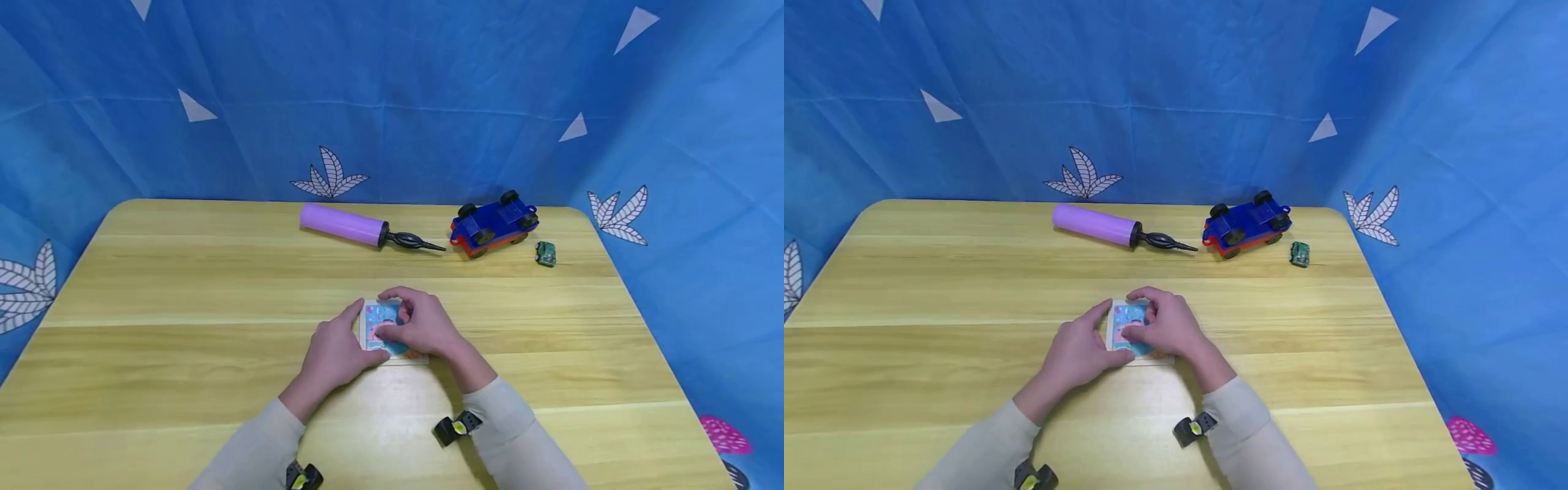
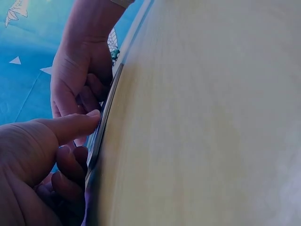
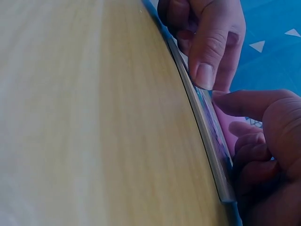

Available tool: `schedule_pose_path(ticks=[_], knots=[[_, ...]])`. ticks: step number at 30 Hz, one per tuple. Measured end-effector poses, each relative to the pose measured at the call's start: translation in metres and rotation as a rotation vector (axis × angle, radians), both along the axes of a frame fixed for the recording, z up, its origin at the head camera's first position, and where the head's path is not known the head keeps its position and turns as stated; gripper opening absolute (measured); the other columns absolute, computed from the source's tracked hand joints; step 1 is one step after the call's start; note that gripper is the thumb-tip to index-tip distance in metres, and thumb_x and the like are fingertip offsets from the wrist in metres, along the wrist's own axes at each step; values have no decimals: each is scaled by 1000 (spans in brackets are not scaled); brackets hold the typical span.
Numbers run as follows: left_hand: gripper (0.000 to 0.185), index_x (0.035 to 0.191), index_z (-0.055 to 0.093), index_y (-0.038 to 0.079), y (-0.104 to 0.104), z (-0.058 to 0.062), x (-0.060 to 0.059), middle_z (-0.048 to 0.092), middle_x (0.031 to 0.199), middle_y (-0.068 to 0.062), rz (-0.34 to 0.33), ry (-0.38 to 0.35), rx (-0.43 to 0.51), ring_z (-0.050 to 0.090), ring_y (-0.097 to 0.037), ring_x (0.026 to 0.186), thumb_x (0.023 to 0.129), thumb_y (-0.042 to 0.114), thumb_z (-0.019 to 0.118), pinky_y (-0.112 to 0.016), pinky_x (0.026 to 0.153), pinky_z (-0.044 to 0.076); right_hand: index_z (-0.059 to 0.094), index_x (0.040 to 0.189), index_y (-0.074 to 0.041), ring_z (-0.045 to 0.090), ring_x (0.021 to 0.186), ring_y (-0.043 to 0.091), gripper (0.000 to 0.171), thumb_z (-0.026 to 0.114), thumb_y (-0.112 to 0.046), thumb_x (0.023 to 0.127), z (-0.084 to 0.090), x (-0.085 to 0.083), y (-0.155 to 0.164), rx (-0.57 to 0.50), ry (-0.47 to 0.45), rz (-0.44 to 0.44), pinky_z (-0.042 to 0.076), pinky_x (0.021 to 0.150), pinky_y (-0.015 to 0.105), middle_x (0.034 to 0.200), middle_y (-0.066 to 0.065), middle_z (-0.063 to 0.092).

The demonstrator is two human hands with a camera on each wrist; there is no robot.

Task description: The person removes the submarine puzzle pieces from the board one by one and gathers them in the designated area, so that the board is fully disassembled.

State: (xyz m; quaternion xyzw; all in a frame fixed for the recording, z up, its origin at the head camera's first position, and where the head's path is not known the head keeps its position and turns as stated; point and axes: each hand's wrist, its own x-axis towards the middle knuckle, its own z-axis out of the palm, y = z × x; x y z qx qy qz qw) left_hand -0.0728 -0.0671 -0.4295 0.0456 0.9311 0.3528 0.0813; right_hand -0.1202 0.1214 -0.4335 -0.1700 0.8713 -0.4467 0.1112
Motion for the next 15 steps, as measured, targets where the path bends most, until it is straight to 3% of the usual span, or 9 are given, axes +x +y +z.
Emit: schedule_pose_path(ticks=[2, 5, 9, 15], knots=[[98, 147, 48, 2, 0, 0, 0, 63, 67, -3, -1, 9, -1, 63, -26, 78, 69, 43, 91, -46, 77, 54, 69, 122, -18, 41, 54, 11, 50, 88, -26, 77, 0, -1, 0, 16, -1, 1, 35, 54, 28, 62, -4, 46], [96, 147, 48, 1, 0, -1, 0, 64, 69, -6, -8, -8, 14, 57, -20, 68, 70, 41, 90, -43, 76, 53, 69, 120, -20, 41, 54, 10, 47, 88, -28, 78, 0, -1, -1, 45, -7, 4, 34, 55, 28, 62, -5, 47], [96, 148, 46, 0, 0, -2, 0, 56, 56, -2, -13, -41, 33, 47, -16, 57, 72, 39, 90, -40, 71, 52, 70, 118, -19, 42, 54, 11, 44, 88, -28, 78, 0, 0, -2, 71, -22, 7, 34, 55, 28, 62, -4, 48], [97, 150, 44, 2, 0, -2, 1, 49, 49, 2, -11, -52, 33, 44, -14, 54, 73, 41, 89, -37, 64, 50, 72, 115, -19, 42, 54, 12, 40, 87, -27, 79, 2, 0, -2, 89, -29, 8, 34, 55, 29, 62, -3, 48]])
